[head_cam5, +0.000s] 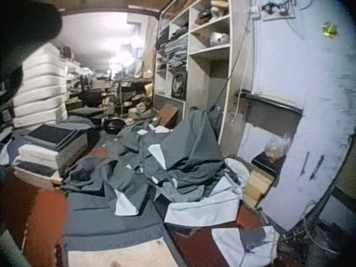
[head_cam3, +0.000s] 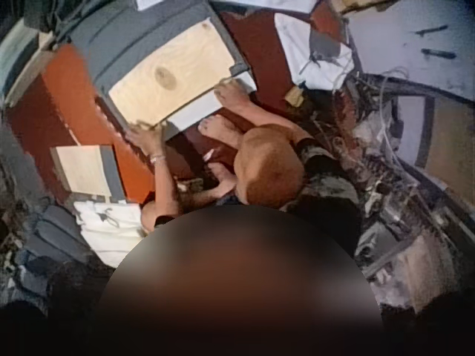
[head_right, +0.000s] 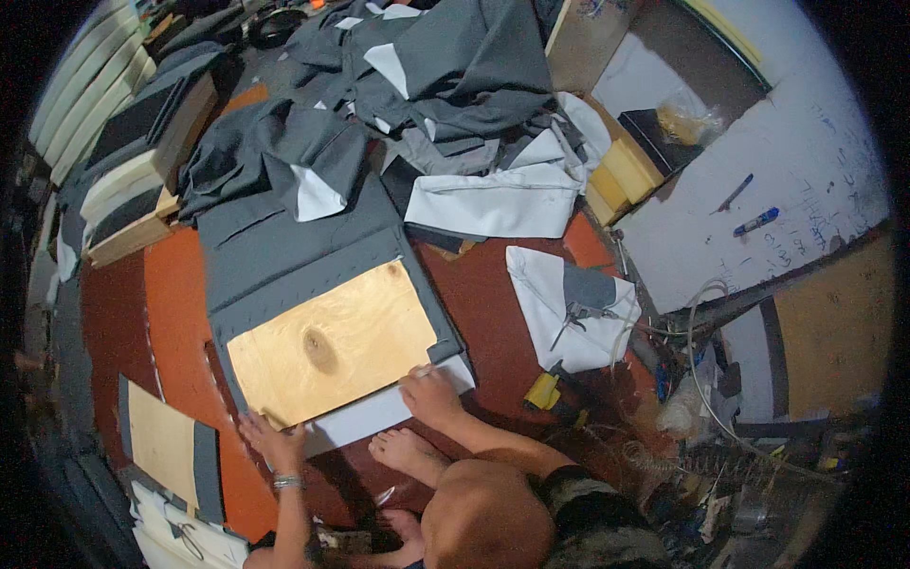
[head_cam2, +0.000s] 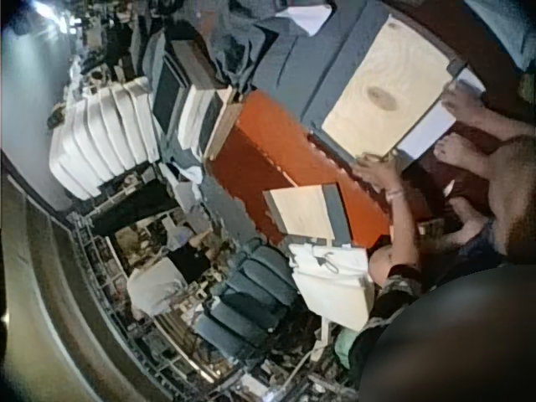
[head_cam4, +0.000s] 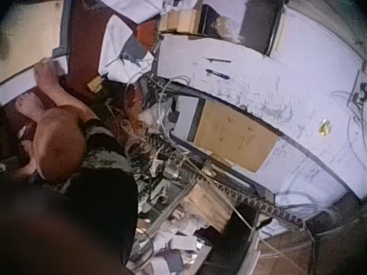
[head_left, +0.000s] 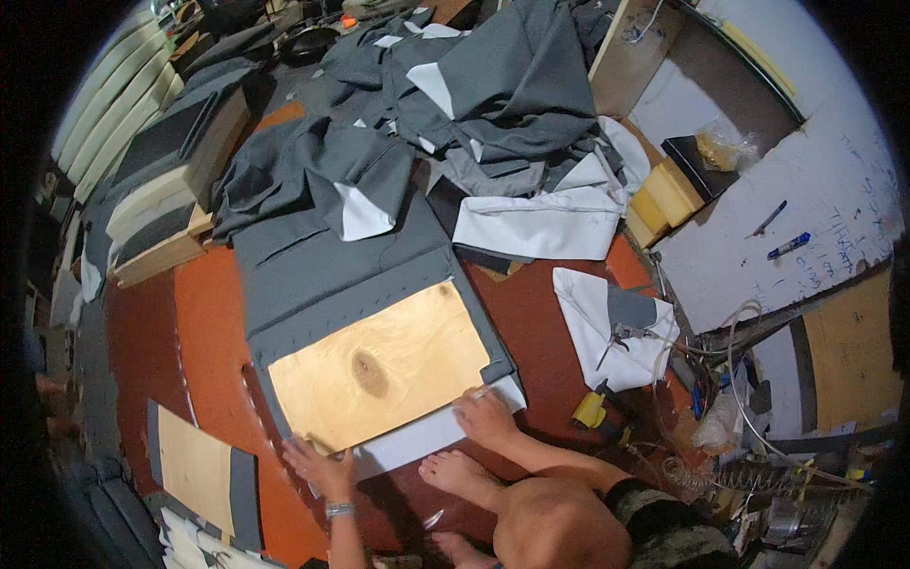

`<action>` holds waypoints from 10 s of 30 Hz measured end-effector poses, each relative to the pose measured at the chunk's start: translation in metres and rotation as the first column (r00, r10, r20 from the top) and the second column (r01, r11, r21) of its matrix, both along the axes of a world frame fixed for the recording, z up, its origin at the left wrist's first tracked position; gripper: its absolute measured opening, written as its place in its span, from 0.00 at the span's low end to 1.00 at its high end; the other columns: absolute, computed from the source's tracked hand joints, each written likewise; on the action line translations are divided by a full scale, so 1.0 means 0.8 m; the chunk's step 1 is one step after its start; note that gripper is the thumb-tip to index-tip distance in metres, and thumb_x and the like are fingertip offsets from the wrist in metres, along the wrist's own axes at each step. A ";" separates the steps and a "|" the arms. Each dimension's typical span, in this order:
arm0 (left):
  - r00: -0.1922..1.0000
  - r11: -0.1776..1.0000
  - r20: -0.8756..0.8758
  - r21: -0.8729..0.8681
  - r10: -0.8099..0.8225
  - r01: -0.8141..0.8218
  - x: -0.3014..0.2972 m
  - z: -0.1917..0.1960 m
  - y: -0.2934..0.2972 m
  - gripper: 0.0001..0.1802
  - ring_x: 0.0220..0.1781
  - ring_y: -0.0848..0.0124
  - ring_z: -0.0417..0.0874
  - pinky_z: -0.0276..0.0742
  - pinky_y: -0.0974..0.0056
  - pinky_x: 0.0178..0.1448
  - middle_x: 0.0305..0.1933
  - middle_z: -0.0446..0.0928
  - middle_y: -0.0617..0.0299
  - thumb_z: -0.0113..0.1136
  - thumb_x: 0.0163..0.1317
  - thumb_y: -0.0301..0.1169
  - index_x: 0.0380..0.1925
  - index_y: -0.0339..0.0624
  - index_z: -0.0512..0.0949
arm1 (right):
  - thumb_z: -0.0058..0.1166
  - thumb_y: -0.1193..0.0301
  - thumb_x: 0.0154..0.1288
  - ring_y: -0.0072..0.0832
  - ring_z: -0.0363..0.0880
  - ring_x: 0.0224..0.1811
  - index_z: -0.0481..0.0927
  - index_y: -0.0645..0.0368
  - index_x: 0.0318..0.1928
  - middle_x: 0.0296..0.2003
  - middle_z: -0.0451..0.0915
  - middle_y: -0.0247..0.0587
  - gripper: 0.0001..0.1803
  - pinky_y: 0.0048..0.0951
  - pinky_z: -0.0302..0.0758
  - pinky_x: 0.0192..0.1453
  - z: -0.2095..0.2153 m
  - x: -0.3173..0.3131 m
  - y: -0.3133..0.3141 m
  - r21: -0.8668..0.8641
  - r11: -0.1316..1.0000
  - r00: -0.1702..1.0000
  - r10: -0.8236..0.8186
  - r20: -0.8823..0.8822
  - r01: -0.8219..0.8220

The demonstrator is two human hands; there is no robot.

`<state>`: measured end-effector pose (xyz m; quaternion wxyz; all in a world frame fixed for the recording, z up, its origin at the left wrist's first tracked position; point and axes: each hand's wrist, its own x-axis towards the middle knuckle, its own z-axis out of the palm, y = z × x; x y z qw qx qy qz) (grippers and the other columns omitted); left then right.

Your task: The person staples gray fabric onto a wooden board, trims excess material with scissors, and staples a black fabric piece onto the same board. The person works on the floor in a workshop environment.

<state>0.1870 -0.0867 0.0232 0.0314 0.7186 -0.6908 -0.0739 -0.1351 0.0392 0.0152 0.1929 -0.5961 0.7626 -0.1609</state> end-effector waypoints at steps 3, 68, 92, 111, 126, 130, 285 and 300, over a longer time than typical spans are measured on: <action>0.997 0.995 -0.044 0.082 0.056 -0.052 0.057 -0.012 -0.041 0.60 0.82 0.43 0.59 0.60 0.47 0.82 0.79 0.62 0.35 0.83 0.48 0.37 0.77 0.33 0.58 | 0.70 0.67 0.60 0.55 0.74 0.66 0.73 0.60 0.70 0.61 0.78 0.54 0.37 0.53 0.63 0.77 0.012 -0.037 -0.001 -0.250 0.902 0.883 -0.409 -0.231 0.353; 0.672 0.672 -0.047 0.031 -0.739 0.740 -0.067 -0.027 0.037 0.31 0.87 0.37 0.42 0.46 0.26 0.82 0.88 0.44 0.52 0.55 0.72 0.37 0.70 0.28 0.71 | 0.60 0.66 0.65 0.46 0.75 0.65 0.83 0.62 0.56 0.61 0.80 0.49 0.21 0.45 0.72 0.73 -0.005 0.048 -0.025 0.153 0.792 0.801 0.598 -0.006 -0.590; 0.635 0.685 -0.312 -0.076 -0.706 0.724 -0.072 -0.008 0.012 0.14 0.39 0.51 0.86 0.80 0.47 0.41 0.31 0.82 0.52 0.66 0.69 0.42 0.37 0.44 0.79 | 0.59 0.68 0.62 0.52 0.68 0.75 0.88 0.57 0.37 0.71 0.76 0.48 0.08 0.52 0.66 0.77 0.040 0.045 -0.072 0.018 0.831 0.822 0.552 -0.138 -0.555; 0.476 0.475 -0.177 0.049 -0.862 0.879 -0.059 -0.016 0.016 0.05 0.31 0.56 0.88 0.83 0.51 0.33 0.28 0.83 0.59 0.63 0.66 0.36 0.34 0.50 0.81 | 0.78 0.54 0.55 0.45 0.39 0.88 0.69 0.22 0.77 0.86 0.47 0.26 0.49 0.68 0.55 0.81 0.079 0.027 -0.157 0.440 0.816 0.892 0.446 -0.070 -0.374; 0.520 0.529 -0.186 -0.001 -0.834 0.848 -0.094 -0.001 -0.052 0.12 0.64 0.40 0.83 0.87 0.49 0.56 0.69 0.80 0.55 0.63 0.68 0.34 0.46 0.39 0.85 | 0.61 0.53 0.72 0.47 0.50 0.85 0.80 0.37 0.70 0.81 0.61 0.30 0.27 0.70 0.54 0.81 0.063 0.010 -0.101 0.208 0.855 0.861 0.501 -0.090 -0.476; 0.521 0.556 -0.256 -0.085 -0.814 0.827 -0.099 0.007 -0.056 0.14 0.58 0.45 0.88 0.89 0.52 0.49 0.59 0.86 0.53 0.64 0.71 0.39 0.47 0.40 0.85 | 0.65 0.59 0.66 0.48 0.68 0.76 0.85 0.39 0.62 0.70 0.78 0.35 0.23 0.64 0.62 0.78 0.044 0.008 -0.104 0.160 0.839 0.789 0.543 -0.286 -0.520; 0.713 0.980 -0.672 -0.117 -0.199 0.163 0.092 -0.023 0.021 0.13 0.56 0.52 0.90 0.87 0.56 0.59 0.57 0.86 0.45 0.79 0.56 0.28 0.41 0.38 0.89 | 0.58 0.61 0.70 0.54 0.85 0.55 0.88 0.51 0.46 0.42 0.89 0.50 0.11 0.64 0.69 0.74 0.031 0.222 -0.202 0.093 0.575 0.577 0.817 -0.012 -0.813; 0.689 0.996 -0.722 0.093 0.071 -0.004 0.078 -0.043 -0.011 0.37 0.54 0.50 0.86 0.81 0.54 0.62 0.53 0.84 0.40 0.80 0.58 0.41 0.62 0.30 0.79 | 0.62 0.64 0.67 0.45 0.89 0.34 0.89 0.52 0.41 0.33 0.86 0.47 0.09 0.48 0.83 0.41 0.029 0.246 -0.210 0.068 0.741 0.730 0.670 -0.135 -0.668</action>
